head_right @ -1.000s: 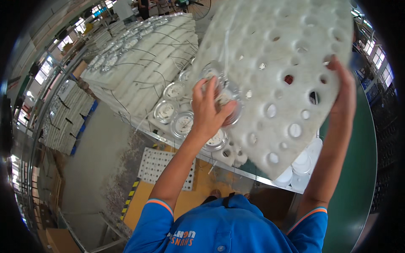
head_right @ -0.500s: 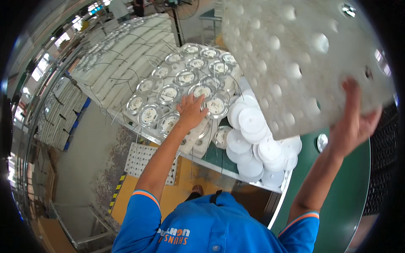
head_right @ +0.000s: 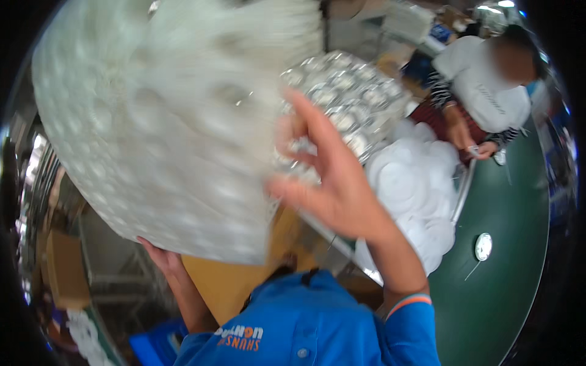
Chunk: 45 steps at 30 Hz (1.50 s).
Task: The person assembles circular light fixtures by attaching plastic covers to metal LED bases and threading wires through them by hand. Afterward, the person fastens a black strap around their waist with assistance from a coworker.
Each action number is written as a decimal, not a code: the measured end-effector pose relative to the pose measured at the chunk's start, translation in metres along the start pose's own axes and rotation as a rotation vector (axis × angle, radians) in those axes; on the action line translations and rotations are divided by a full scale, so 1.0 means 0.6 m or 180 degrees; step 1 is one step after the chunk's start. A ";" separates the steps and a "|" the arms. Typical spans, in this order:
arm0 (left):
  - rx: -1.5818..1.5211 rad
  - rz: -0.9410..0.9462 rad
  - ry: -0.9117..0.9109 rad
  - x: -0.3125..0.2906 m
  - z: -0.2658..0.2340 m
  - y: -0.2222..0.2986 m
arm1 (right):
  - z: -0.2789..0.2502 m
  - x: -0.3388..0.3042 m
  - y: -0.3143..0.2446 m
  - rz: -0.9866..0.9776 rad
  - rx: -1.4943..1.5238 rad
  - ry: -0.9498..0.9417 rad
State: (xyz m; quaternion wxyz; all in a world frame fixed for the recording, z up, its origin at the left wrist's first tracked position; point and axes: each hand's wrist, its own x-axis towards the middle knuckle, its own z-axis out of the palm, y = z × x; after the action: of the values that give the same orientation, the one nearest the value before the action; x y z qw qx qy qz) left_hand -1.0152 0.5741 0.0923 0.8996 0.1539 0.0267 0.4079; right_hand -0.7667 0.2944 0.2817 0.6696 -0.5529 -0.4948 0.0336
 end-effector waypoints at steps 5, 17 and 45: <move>0.0731 0.1494 0.1510 -0.093 -0.273 0.165 | 0.043 0.045 0.082 -0.0020 0.0487 -0.0099; -0.0331 0.1353 0.2357 0.023 -0.585 -0.107 | -0.047 -0.085 0.159 0.0911 -0.0548 0.1141; 0.4217 -0.5069 -0.3295 0.048 -0.273 -0.395 | -0.090 -0.131 0.306 0.2321 -0.1071 0.3770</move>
State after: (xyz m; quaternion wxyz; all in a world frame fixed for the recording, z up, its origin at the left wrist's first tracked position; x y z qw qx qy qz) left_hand -0.8527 0.4903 -0.1319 0.5482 0.6834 -0.0470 -0.4799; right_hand -0.6765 0.2807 0.0959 0.6775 -0.7042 0.1698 -0.1273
